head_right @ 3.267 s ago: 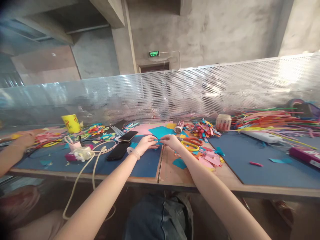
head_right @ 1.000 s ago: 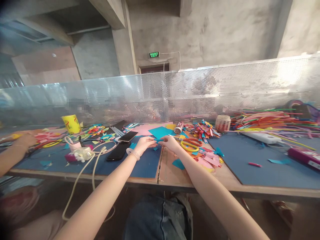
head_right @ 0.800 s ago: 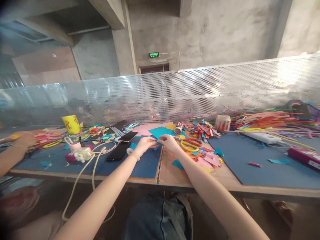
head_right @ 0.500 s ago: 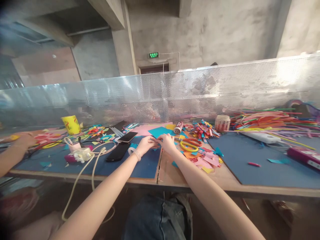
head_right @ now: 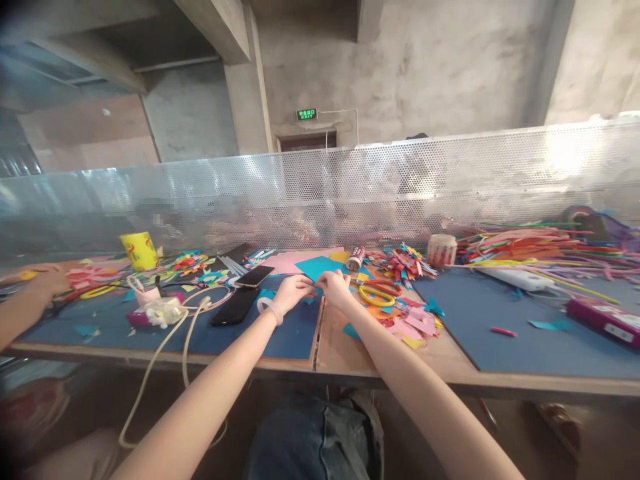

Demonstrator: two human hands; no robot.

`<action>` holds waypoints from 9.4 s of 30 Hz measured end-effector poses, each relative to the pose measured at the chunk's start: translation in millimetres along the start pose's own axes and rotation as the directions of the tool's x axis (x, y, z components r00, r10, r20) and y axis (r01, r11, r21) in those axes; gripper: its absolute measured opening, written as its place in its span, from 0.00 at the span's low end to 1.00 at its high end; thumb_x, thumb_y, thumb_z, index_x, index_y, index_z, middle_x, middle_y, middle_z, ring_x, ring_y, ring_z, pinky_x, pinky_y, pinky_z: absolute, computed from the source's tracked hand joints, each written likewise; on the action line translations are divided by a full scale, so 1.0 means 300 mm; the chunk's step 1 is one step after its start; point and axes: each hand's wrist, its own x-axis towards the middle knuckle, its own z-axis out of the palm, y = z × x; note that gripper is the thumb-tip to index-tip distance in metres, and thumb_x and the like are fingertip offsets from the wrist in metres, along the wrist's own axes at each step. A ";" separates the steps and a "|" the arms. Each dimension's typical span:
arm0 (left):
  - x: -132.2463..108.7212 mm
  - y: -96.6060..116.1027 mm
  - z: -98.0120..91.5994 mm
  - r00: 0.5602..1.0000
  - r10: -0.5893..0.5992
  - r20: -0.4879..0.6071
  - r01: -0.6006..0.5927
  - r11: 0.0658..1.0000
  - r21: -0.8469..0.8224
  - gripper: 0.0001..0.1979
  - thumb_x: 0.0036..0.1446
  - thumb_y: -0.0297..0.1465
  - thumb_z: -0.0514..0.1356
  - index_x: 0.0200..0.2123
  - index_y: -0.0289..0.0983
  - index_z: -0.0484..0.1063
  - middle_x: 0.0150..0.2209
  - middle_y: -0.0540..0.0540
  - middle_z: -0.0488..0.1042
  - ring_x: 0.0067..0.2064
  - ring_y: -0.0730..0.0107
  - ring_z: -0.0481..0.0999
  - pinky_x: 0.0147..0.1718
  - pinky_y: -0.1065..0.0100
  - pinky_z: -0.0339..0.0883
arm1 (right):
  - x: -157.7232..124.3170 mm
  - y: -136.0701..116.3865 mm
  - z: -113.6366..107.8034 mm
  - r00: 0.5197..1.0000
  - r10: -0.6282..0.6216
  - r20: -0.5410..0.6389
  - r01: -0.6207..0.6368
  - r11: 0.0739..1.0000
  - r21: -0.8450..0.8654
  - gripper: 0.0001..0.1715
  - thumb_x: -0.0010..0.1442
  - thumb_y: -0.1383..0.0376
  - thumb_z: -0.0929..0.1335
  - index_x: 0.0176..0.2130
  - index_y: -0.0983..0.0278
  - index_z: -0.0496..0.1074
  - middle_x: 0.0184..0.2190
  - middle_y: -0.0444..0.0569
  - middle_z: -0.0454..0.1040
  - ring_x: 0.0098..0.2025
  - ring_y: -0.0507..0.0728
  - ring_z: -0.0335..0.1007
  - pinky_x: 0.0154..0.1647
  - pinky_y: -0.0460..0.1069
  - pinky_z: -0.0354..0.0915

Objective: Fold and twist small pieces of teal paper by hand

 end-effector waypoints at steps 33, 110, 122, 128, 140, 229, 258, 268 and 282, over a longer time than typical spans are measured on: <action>-0.036 0.051 -0.008 0.987 -0.121 0.109 0.124 0.992 -0.024 0.13 0.46 0.36 0.62 0.29 0.30 0.70 0.29 0.41 0.75 0.32 0.65 0.76 0.33 0.65 0.70 | 0.030 0.093 0.014 0.997 -0.054 0.051 0.027 0.906 0.422 0.11 0.50 0.62 0.65 0.30 0.67 0.72 0.29 0.48 0.74 0.33 0.55 0.68 0.36 0.48 0.61; -0.030 0.024 -0.023 0.982 -0.112 0.153 0.136 0.978 -0.157 0.14 0.41 0.28 0.66 0.33 0.29 0.69 0.30 0.44 0.73 0.35 0.68 0.74 0.38 0.62 0.69 | 0.005 0.097 -0.024 0.981 -0.059 0.183 -0.039 0.870 0.491 0.16 0.50 0.58 0.66 0.32 0.69 0.74 0.24 0.47 0.72 0.23 0.49 0.66 0.26 0.44 0.63; -0.037 0.038 -0.013 0.987 -0.105 0.125 0.118 0.988 -0.102 0.13 0.41 0.26 0.66 0.32 0.29 0.69 0.29 0.44 0.73 0.33 0.67 0.76 0.37 0.63 0.70 | 0.010 0.100 -0.016 0.982 -0.068 0.176 -0.037 0.845 0.534 0.14 0.48 0.59 0.67 0.30 0.68 0.74 0.24 0.47 0.73 0.24 0.50 0.67 0.28 0.45 0.64; -0.038 0.046 -0.003 0.991 -0.087 0.099 0.092 0.995 -0.048 0.12 0.41 0.26 0.65 0.32 0.29 0.68 0.28 0.46 0.72 0.31 0.66 0.76 0.32 0.64 0.71 | 0.014 0.108 -0.007 0.984 -0.069 0.164 -0.031 0.840 0.542 0.14 0.48 0.59 0.67 0.30 0.68 0.74 0.23 0.47 0.73 0.23 0.50 0.67 0.27 0.45 0.64; -0.030 0.028 -0.010 0.996 -0.015 0.092 0.018 0.999 -0.029 0.14 0.42 0.29 0.65 0.33 0.30 0.68 0.29 0.45 0.72 0.31 0.67 0.76 0.30 0.66 0.72 | 0.016 0.109 0.001 0.982 -0.082 0.172 -0.038 0.802 0.596 0.15 0.45 0.60 0.70 0.32 0.68 0.73 0.25 0.47 0.73 0.26 0.51 0.68 0.28 0.46 0.66; -0.040 0.065 -0.013 0.991 -0.028 0.129 0.045 0.991 -0.128 0.18 0.46 0.35 0.62 0.39 0.32 0.70 0.40 0.40 0.72 0.39 0.67 0.73 0.29 0.73 0.67 | 0.000 0.051 -0.032 0.983 -0.181 0.011 0.171 0.945 0.278 0.15 0.52 0.57 0.66 0.35 0.63 0.74 0.34 0.49 0.74 0.34 0.54 0.68 0.37 0.48 0.63; -0.040 0.062 -0.014 0.992 -0.067 0.109 0.072 0.996 -0.044 0.20 0.47 0.41 0.60 0.37 0.31 0.70 0.35 0.38 0.74 0.37 0.65 0.74 0.30 0.70 0.68 | 0.000 0.064 -0.029 0.925 -0.197 0.324 -0.020 0.828 0.560 0.25 0.54 0.48 0.60 0.31 0.66 0.69 0.24 0.47 0.74 0.22 0.51 0.68 0.21 0.44 0.64; -0.035 0.047 -0.021 0.990 -0.070 0.120 0.079 0.995 -0.066 0.23 0.50 0.45 0.56 0.39 0.31 0.69 0.35 0.38 0.74 0.34 0.66 0.75 0.30 0.68 0.68 | 0.005 0.082 -0.017 0.918 -0.189 0.349 -0.062 0.801 0.595 0.24 0.53 0.50 0.64 0.40 0.67 0.69 0.27 0.49 0.75 0.23 0.50 0.69 0.23 0.45 0.65; -0.042 0.067 -0.013 0.986 -0.093 0.138 0.108 0.989 -0.105 0.23 0.52 0.45 0.53 0.41 0.32 0.69 0.34 0.39 0.75 0.33 0.67 0.75 0.28 0.70 0.67 | -0.001 0.081 -0.011 0.936 -0.146 0.320 -0.105 0.752 0.651 0.22 0.50 0.54 0.67 0.40 0.66 0.64 0.22 0.44 0.72 0.20 0.50 0.68 0.21 0.44 0.65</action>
